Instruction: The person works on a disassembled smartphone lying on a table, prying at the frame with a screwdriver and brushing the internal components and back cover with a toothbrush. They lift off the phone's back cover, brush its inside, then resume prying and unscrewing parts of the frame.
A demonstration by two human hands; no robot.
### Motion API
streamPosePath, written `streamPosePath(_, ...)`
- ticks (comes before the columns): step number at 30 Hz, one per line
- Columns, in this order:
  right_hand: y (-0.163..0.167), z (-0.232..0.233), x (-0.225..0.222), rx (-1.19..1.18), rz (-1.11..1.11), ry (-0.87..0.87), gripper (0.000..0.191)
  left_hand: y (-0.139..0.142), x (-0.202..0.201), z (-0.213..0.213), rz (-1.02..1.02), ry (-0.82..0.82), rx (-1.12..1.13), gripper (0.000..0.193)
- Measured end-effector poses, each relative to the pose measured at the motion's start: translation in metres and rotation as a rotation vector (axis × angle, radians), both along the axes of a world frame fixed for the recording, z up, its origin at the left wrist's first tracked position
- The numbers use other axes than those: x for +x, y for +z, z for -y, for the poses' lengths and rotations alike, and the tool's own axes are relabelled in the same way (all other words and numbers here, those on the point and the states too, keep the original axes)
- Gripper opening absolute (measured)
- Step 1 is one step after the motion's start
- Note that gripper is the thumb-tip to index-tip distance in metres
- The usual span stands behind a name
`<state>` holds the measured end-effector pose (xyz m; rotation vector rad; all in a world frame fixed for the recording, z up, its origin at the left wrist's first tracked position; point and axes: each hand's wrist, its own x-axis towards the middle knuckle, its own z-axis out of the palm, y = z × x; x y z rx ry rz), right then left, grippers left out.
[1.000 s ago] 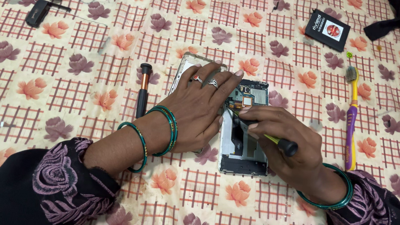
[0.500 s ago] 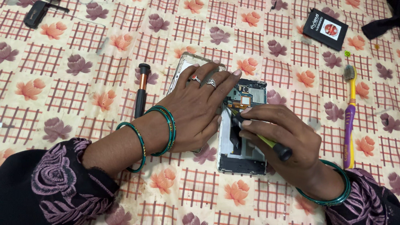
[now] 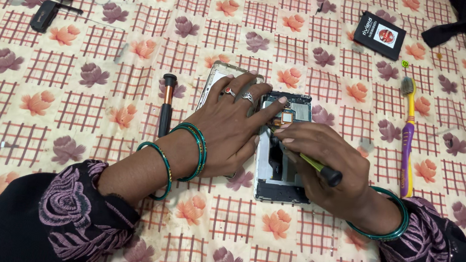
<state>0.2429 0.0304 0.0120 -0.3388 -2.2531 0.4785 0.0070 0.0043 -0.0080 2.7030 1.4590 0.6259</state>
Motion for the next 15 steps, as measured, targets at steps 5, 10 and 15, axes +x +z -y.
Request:
streamPosePath(5,-0.003,-0.002,0.004,0.016,0.048,-0.076,0.029,0.000,0.001,0.000,-0.005,0.005,-0.019,0.072)
streamPosePath(10,-0.009,-0.003,0.010,-0.241,-0.041,-0.025,0.029,0.000,0.000,0.000,0.006,0.018,-0.038,0.074)
streamPosePath(15,-0.007,-0.025,0.028,-0.412,-0.219,-0.116,0.027,0.000,-0.001,0.000,-0.023,0.049,-0.053,0.078)
